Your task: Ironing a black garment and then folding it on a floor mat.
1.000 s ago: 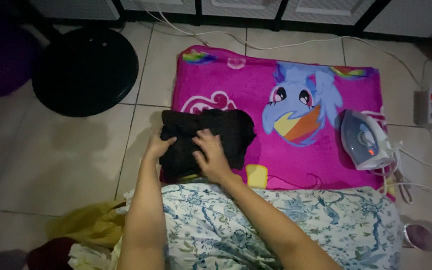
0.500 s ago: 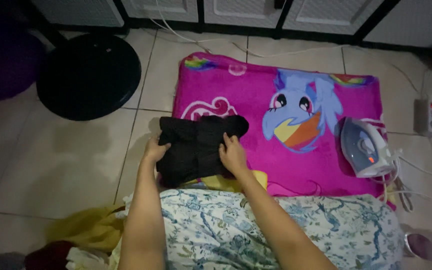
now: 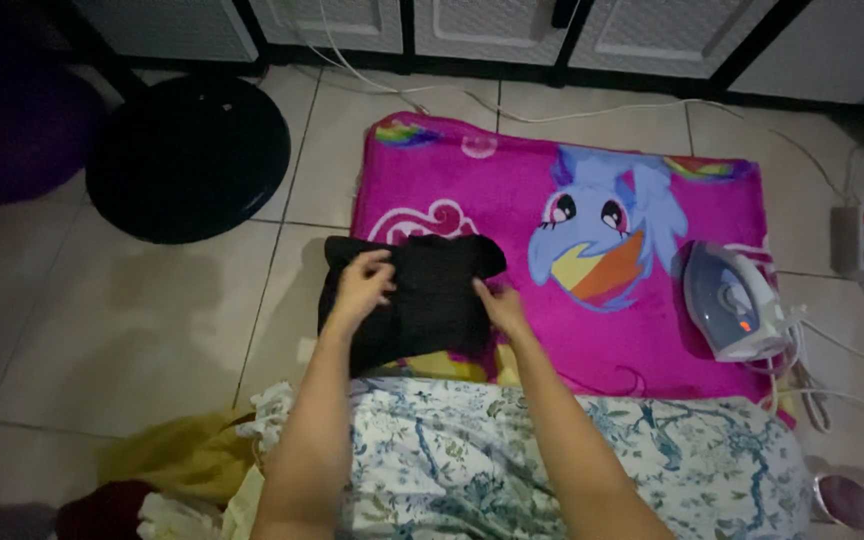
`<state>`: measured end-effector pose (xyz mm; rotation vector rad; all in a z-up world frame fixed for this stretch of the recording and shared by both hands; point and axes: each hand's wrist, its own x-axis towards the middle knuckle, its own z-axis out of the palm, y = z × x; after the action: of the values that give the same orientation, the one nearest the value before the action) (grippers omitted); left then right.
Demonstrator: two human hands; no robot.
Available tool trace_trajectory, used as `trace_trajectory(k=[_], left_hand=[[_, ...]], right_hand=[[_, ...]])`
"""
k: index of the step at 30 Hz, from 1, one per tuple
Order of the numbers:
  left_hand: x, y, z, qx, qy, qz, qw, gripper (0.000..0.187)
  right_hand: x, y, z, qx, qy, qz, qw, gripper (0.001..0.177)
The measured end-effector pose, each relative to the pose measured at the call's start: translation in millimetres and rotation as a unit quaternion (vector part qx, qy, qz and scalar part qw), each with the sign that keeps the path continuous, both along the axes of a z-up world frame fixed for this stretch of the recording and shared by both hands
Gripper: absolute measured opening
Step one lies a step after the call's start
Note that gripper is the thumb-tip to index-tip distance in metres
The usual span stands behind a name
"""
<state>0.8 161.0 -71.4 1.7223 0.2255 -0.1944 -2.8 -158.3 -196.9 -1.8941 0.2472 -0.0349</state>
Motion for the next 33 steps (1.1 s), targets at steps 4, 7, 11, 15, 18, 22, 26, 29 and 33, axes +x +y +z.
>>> trace_trajectory(k=[4,7,11,15,18,22,26,29,33], left_hand=[[-14.5,-40.9,33.4,-0.064,0.170,-0.019,0.983,0.090],[-15.2,-45.9,39.0,-0.048,0.248,-0.017,0.967,0.107],[-5.6,-39.4,5.9,-0.320,0.185,0.034,0.928,0.099],[-1.4,-52.2,20.3,-0.665,-0.076,-0.111,0.735,0.082],[16.1,-89.7,58.4,-0.639,-0.092,-0.117,0.754,0.089],[31.8,-144.0,42.8,-0.600,-0.066,-0.104,0.790,0.089],[6.5,-171.9,-9.3,-0.525,0.108,-0.078,0.841,0.088],[7.1,-167.1,-65.5,-0.259,0.178,-0.072,0.947,0.087],[-28.4,-158.6,-37.5,0.253,-0.031,-0.050,0.966,0.084]], right_hand=[[-7.2,36.9,92.6,-0.118,0.140,0.072,0.980,0.065],[-11.8,60.0,134.1,0.104,0.135,0.127,0.977,0.066],[-35.9,81.9,234.3,-0.049,0.000,0.197,0.979,0.062],[-78.1,71.0,288.3,-0.372,-0.290,0.243,0.847,0.052],[-108.7,47.0,331.3,-0.472,-0.390,0.180,0.770,0.060],[-115.8,-9.9,293.8,-0.579,-0.401,0.154,0.693,0.067],[-125.3,-45.1,198.5,-0.538,-0.363,0.193,0.736,0.069],[-138.1,-46.3,149.9,-0.552,-0.276,0.224,0.754,0.080],[-154.4,-40.2,188.1,-0.416,-0.116,0.254,0.865,0.098]])
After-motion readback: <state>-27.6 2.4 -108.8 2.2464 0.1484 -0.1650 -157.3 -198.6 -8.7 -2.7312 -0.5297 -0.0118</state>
